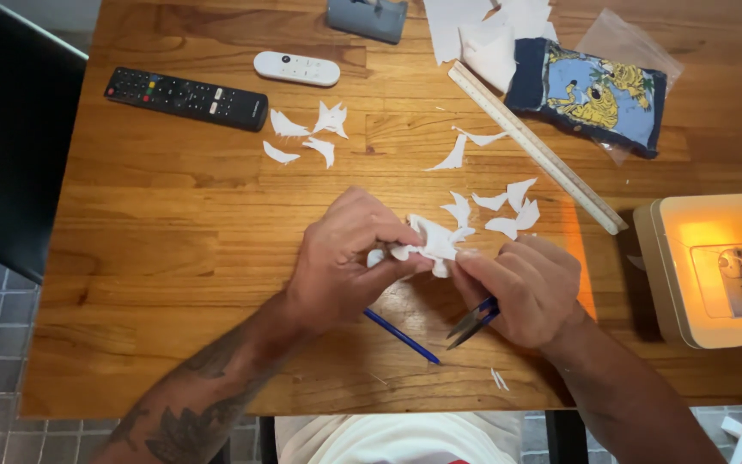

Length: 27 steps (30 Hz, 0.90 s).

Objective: Cutting intricate shapes out of white paper using small scissors

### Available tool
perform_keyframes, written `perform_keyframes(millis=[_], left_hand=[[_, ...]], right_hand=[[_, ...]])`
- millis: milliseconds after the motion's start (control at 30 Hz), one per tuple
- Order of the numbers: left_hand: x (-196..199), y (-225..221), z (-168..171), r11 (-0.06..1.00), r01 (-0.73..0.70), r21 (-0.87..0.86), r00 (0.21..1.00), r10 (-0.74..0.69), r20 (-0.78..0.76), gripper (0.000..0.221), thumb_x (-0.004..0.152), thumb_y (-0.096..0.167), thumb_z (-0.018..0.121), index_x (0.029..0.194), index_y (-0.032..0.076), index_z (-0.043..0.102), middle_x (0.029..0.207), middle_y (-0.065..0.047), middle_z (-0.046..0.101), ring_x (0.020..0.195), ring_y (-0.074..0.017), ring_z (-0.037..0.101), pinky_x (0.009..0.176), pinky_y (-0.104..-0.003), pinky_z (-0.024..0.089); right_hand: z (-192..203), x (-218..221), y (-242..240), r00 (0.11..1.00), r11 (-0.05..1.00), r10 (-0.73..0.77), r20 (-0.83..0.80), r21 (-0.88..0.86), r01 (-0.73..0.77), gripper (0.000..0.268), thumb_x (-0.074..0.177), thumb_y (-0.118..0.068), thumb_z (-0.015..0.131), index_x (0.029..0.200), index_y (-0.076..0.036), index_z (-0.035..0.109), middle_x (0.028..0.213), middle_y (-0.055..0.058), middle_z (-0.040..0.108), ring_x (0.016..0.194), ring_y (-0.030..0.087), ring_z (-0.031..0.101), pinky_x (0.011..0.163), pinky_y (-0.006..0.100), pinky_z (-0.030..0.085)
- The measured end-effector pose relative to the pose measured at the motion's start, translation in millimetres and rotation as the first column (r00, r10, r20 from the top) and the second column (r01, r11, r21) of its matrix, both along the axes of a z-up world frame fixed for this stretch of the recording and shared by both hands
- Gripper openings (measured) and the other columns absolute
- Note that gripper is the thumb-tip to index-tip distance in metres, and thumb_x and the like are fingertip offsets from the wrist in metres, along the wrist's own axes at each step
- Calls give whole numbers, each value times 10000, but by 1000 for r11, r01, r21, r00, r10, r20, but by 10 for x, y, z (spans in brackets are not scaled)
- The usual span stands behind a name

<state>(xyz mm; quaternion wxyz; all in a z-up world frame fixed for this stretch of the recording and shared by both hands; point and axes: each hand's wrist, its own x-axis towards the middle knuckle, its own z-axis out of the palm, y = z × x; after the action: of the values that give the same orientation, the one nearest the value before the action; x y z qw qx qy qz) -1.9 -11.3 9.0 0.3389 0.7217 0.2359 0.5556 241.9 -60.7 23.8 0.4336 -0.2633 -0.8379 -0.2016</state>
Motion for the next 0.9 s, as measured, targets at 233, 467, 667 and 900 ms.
perform_keyframes(millis=[233,467,667,900], left_hand=[[-41,39,21,995,-35,92,996,42,-74,93,997,142,944,1057,135,873,910,-38,742,863,-271,670,865,-383,639],[-82,-52,-79,863,248,-439,964,-264,27,190,1054,235,843,1154,89,774,1133,-104,795,1048,-214,711,927,-388,606],[-97,-75,-18,770,244,-590,964,-256,64,199,1026,221,877,1128,58,827,938,-64,768,933,-102,643,771,-271,576],[-105,-66,67,727,312,-611,945,-307,117,162,1018,187,885,1096,55,830,895,-38,749,878,-62,618,721,-217,527]], right_hand=[[-69,30,73,996,993,36,-78,-110,-45,175,1006,47,846,1147,117,767,657,88,549,484,267,543,530,377,511],[-116,-2,15,955,924,37,-293,-354,-144,177,986,-12,880,1121,22,771,593,54,512,442,280,540,481,371,516],[61,-105,-22,900,839,-6,-435,-492,-232,212,988,-94,884,1138,37,810,582,16,545,439,195,504,486,304,511],[-99,-142,-119,798,620,-176,-577,-694,-365,146,923,-2,906,1050,-12,834,594,14,575,543,82,452,478,236,476]])
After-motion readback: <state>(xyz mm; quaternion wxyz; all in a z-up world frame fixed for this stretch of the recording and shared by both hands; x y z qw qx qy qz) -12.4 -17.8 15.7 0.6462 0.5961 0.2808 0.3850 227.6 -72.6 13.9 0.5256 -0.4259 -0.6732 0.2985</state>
